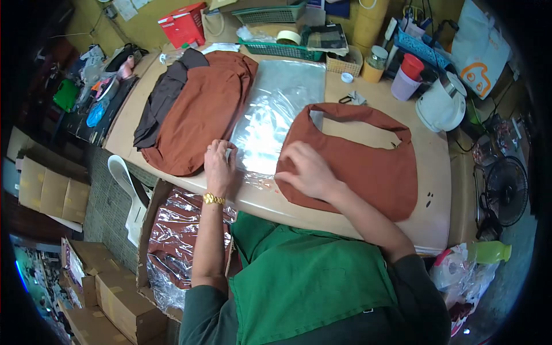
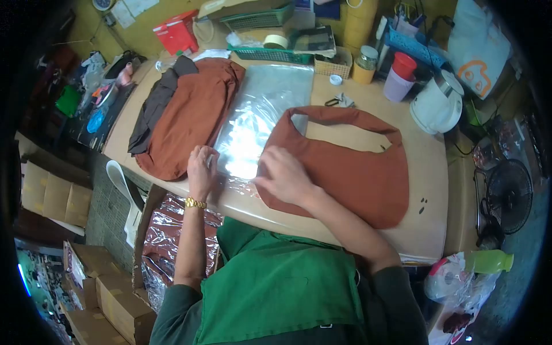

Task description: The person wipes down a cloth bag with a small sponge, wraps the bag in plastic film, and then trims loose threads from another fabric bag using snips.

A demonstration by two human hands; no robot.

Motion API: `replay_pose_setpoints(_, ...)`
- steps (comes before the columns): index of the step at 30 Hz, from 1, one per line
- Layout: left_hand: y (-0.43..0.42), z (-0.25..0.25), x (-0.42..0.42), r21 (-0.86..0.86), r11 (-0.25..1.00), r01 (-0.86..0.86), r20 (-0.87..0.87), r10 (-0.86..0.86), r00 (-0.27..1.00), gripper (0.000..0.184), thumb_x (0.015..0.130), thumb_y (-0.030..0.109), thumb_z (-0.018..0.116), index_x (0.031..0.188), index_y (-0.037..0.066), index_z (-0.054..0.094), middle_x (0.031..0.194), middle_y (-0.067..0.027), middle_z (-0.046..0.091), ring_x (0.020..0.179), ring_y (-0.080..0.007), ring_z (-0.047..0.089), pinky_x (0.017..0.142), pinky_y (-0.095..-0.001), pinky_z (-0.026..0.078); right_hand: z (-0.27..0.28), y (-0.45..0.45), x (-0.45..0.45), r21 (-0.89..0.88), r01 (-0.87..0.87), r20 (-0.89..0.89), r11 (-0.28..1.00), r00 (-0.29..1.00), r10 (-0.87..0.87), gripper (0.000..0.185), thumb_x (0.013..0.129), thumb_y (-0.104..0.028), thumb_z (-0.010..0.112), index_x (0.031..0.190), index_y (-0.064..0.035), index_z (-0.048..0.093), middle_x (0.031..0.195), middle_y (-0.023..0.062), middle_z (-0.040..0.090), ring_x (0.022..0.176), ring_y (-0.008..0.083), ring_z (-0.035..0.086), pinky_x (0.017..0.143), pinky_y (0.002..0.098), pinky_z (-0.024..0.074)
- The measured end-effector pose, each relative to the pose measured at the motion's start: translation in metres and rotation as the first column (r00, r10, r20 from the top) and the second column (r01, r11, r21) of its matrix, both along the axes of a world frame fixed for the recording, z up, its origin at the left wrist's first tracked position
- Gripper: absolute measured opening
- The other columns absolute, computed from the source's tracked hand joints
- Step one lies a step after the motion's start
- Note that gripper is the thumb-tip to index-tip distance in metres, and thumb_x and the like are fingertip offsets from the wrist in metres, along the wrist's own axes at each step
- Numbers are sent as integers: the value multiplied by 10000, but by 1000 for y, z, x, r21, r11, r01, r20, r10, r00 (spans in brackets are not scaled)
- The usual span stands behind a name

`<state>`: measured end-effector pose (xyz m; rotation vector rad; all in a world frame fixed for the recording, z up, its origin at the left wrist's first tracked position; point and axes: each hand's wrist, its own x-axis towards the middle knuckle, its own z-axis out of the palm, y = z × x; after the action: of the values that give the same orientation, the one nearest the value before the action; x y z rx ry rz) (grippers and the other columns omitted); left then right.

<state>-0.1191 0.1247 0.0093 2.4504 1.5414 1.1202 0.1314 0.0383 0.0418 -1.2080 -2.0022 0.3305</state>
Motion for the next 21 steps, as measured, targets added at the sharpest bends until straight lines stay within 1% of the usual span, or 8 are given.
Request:
replay_pose_setpoints(3, -21, 26, 5, -34, 999, 25, 217, -17, 976, 47, 846, 29, 636, 891, 19, 625, 857, -108, 617, 775, -282, 602, 716, -380, 490, -18, 48, -46, 63, -15, -19, 998, 1000, 16, 371, 751, -282, 784, 958, -59, 572, 978, 136, 546, 963, 336, 546, 816, 427, 459)
replay_pose_setpoints(5, -42, 37, 2, -330, 924, 195, 479, -14, 878, 76, 868, 28, 614, 925, -12, 645, 809, -127, 651, 741, -278, 638, 727, -357, 513, -39, 76, -55, -107, -43, 257, 993, 964, 69, 298, 766, -258, 767, 857, -54, 569, 935, 126, 567, 944, 346, 559, 778, 453, 465)
replay_pose_setpoints(11, -64, 30, 8, -580, 732, 357, 160, -327, 931, 285, 842, -3, 569, 1116, -10, 650, 1063, -232, 668, 947, -345, 677, 835, -382, 527, -11, 81, -54, 29, -39, -45, 999, 998, 41, 170, 810, -160, 681, 779, -51, 554, 833, 130, 581, 766, 325, 602, 694, 443, 482)
replay_pose_setpoints(14, -38, -4, 46, -290, 896, 337, 234, -275, 933, 447, 839, 68, 571, 1286, 49, 577, 1247, -226, 597, 1124, -358, 601, 975, -453, 463, 5, 71, -59, 167, -24, 36, 986, 999, 18, 116, 796, -125, 665, 810, -45, 581, 866, 128, 574, 875, 321, 608, 760, 453, 483)
replay_pose_setpoints(16, -9, -21, 65, -265, 941, 211, -341, -296, 892, 588, 868, 190, 560, 1436, 114, 431, 1434, -208, 455, 1315, -389, 435, 1099, -556, 307, 3, 72, -62, 302, -9, -2, 953, 1000, 10, 115, 792, -122, 666, 824, -42, 589, 878, 143, 571, 883, 328, 601, 767, 451, 481)
replay_pose_setpoints(17, 3, -20, 76, -259, 941, 216, -342, -299, 891, 588, 868, 190, 560, 1436, 114, 431, 1434, -208, 455, 1315, -389, 435, 1099, -556, 307, 3, 73, -61, 431, 8, -39, 902, 999, 9, 116, 789, -118, 666, 837, -38, 597, 890, 158, 569, 891, 336, 594, 775, 448, 480)
replay_pose_setpoints(19, 20, -21, 94, 229, 973, 30, -368, 59, 928, 621, 904, 309, 531, 1480, 143, 367, 1502, -178, 383, 1393, -421, 306, 1128, -621, 185, 15, 58, -58, 364, -25, -67, 931, 996, 53, 121, 785, -107, 667, 851, -29, 603, 900, 180, 560, 886, 352, 592, 777, 452, 481)
replay_pose_setpoints(21, 33, -40, 87, 166, 986, 31, -440, 46, 897, 658, 917, 312, 549, 1505, 143, 307, 1546, -172, 310, 1402, -426, 297, 1126, -579, 235, 22, 38, -56, 272, -196, -1, 942, 979, 204, 113, 787, -93, 665, 815, -21, 582, 901, 178, 562, 908, 357, 599, 783, 467, 481)
